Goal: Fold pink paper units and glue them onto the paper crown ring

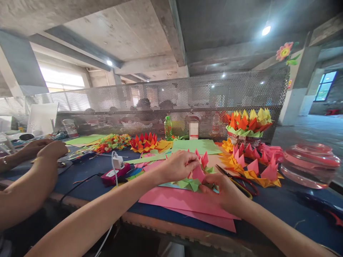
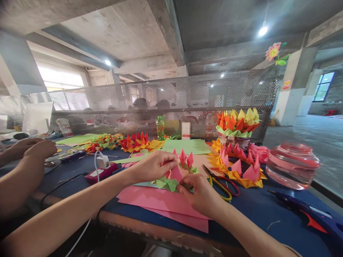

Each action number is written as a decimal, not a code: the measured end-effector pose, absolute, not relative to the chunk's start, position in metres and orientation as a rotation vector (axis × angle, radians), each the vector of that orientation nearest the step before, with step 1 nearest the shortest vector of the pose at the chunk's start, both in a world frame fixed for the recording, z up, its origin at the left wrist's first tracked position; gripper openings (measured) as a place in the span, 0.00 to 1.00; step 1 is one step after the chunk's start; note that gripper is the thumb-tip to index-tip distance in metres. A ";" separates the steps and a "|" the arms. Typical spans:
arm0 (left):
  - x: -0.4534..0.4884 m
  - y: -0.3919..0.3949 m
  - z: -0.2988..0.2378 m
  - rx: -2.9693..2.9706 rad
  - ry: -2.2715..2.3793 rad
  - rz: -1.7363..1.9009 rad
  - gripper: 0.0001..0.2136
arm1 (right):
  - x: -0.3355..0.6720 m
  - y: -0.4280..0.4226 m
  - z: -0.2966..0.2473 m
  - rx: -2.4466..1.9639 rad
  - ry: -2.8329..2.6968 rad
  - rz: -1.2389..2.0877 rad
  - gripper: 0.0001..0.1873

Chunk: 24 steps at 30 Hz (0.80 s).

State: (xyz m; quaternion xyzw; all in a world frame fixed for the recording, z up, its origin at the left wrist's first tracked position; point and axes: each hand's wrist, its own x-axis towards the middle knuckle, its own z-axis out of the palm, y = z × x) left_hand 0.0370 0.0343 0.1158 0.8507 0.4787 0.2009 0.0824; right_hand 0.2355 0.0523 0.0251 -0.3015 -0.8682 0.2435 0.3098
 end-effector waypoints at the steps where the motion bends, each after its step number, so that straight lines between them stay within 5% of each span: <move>1: 0.037 0.034 0.115 2.541 1.430 0.600 0.11 | 0.235 0.052 0.025 -0.797 -2.298 0.641 0.17; 24: 0.033 0.032 0.112 2.508 1.323 0.617 0.14 | 0.233 0.041 0.036 -0.806 -2.241 0.643 0.08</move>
